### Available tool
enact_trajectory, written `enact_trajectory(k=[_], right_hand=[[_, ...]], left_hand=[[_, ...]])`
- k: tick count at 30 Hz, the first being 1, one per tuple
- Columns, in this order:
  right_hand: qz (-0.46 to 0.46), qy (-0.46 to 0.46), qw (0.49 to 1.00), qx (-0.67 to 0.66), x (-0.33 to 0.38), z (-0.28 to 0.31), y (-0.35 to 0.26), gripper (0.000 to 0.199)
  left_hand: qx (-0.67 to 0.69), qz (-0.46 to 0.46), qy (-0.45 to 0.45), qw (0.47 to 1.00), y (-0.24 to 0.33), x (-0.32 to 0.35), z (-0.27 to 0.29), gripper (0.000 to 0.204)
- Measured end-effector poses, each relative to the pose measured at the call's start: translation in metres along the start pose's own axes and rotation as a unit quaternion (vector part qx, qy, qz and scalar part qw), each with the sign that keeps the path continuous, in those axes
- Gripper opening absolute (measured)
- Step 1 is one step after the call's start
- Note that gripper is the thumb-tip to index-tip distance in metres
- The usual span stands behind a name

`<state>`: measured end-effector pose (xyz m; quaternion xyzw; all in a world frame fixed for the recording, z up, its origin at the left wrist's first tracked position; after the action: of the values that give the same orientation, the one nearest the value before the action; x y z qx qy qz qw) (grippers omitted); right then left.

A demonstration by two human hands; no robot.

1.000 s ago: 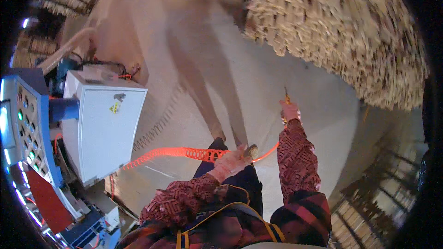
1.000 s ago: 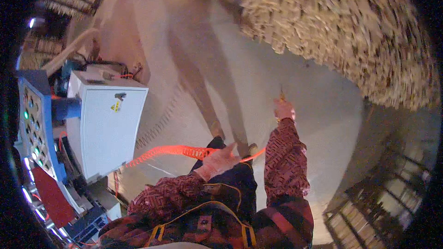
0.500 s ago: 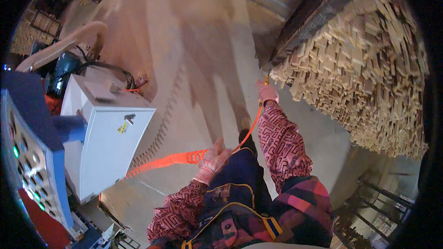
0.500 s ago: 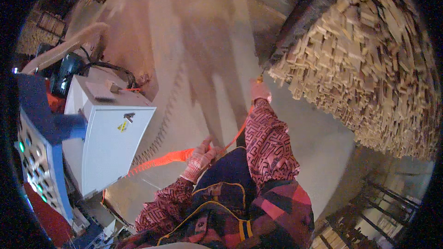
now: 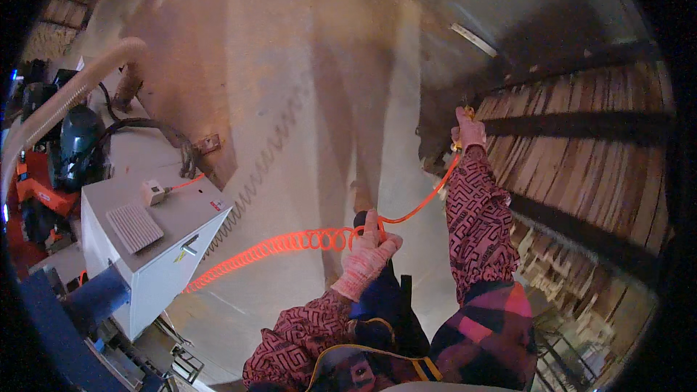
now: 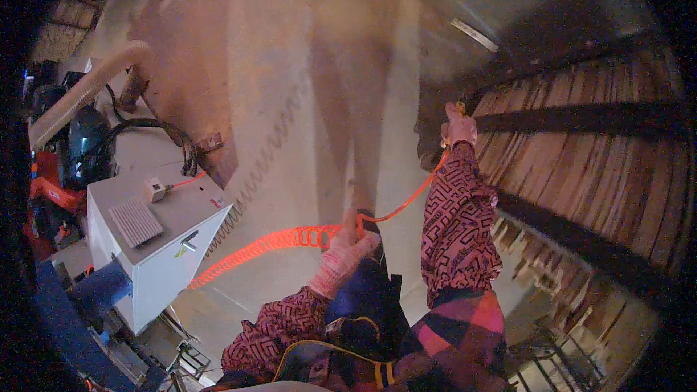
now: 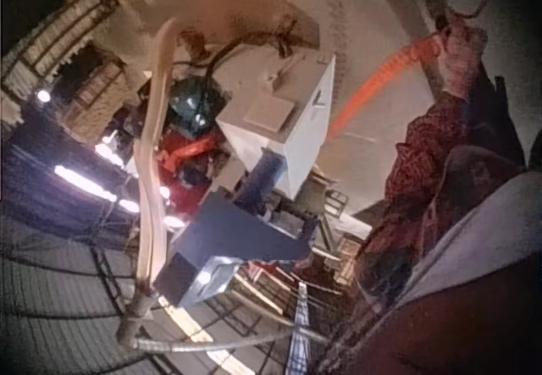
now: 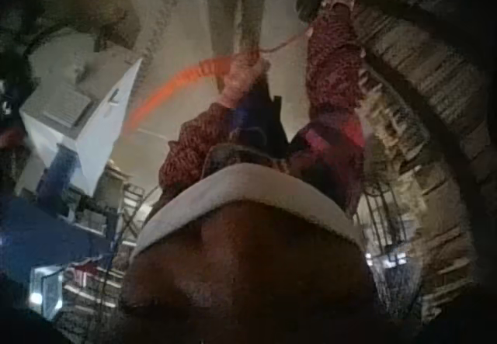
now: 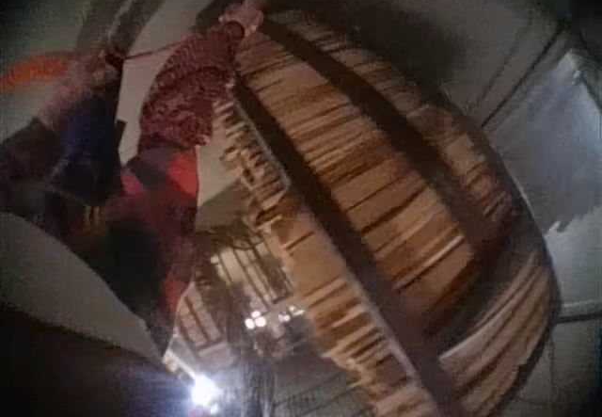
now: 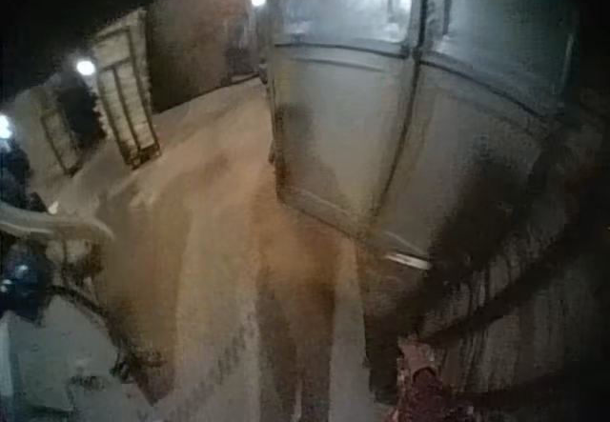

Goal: The person stacks wooden planks on a metal table and then uses a compressed air hose to blow dust and debris off a large blue industrial machine. The person moves around the equipment to clean various surfaces and crevices.

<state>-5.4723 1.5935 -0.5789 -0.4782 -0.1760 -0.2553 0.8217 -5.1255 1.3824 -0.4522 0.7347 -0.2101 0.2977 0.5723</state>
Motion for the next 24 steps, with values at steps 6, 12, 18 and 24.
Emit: enact_trajectory(k=[6,12,18,24], right_hand=[[0.069,-0.046,0.996,-0.018,-0.041,-0.046,-0.115,0.044],[0.111,-0.146,0.980,0.079,-0.020,-0.137,-0.200,0.053],[0.174,-0.224,0.958,0.042,0.038,-0.206,-0.251,0.047],[0.044,-0.151,0.983,-0.090,0.024,-0.136,-0.126,0.044]], left_hand=[[0.092,0.012,-0.025,0.995,0.064,-0.034,-0.008,0.088],[0.135,-0.003,0.033,0.990,0.081,-0.043,0.006,0.088],[0.138,-0.025,0.058,0.988,0.083,-0.051,0.025,0.088],[0.006,-0.028,0.101,0.994,0.018,-0.039,0.024,0.087]])
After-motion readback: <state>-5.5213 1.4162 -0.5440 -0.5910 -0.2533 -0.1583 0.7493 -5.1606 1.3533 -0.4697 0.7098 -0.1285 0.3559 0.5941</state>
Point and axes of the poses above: each hand's wrist, its own x-axis away from the middle knuckle, its own z-axis out of the back of the hand, y = z × x, the point moved 3 cm from there along -x, towards the middle knuckle, and after that the axes turned 4 degrees about z, right-handed, at the moved point
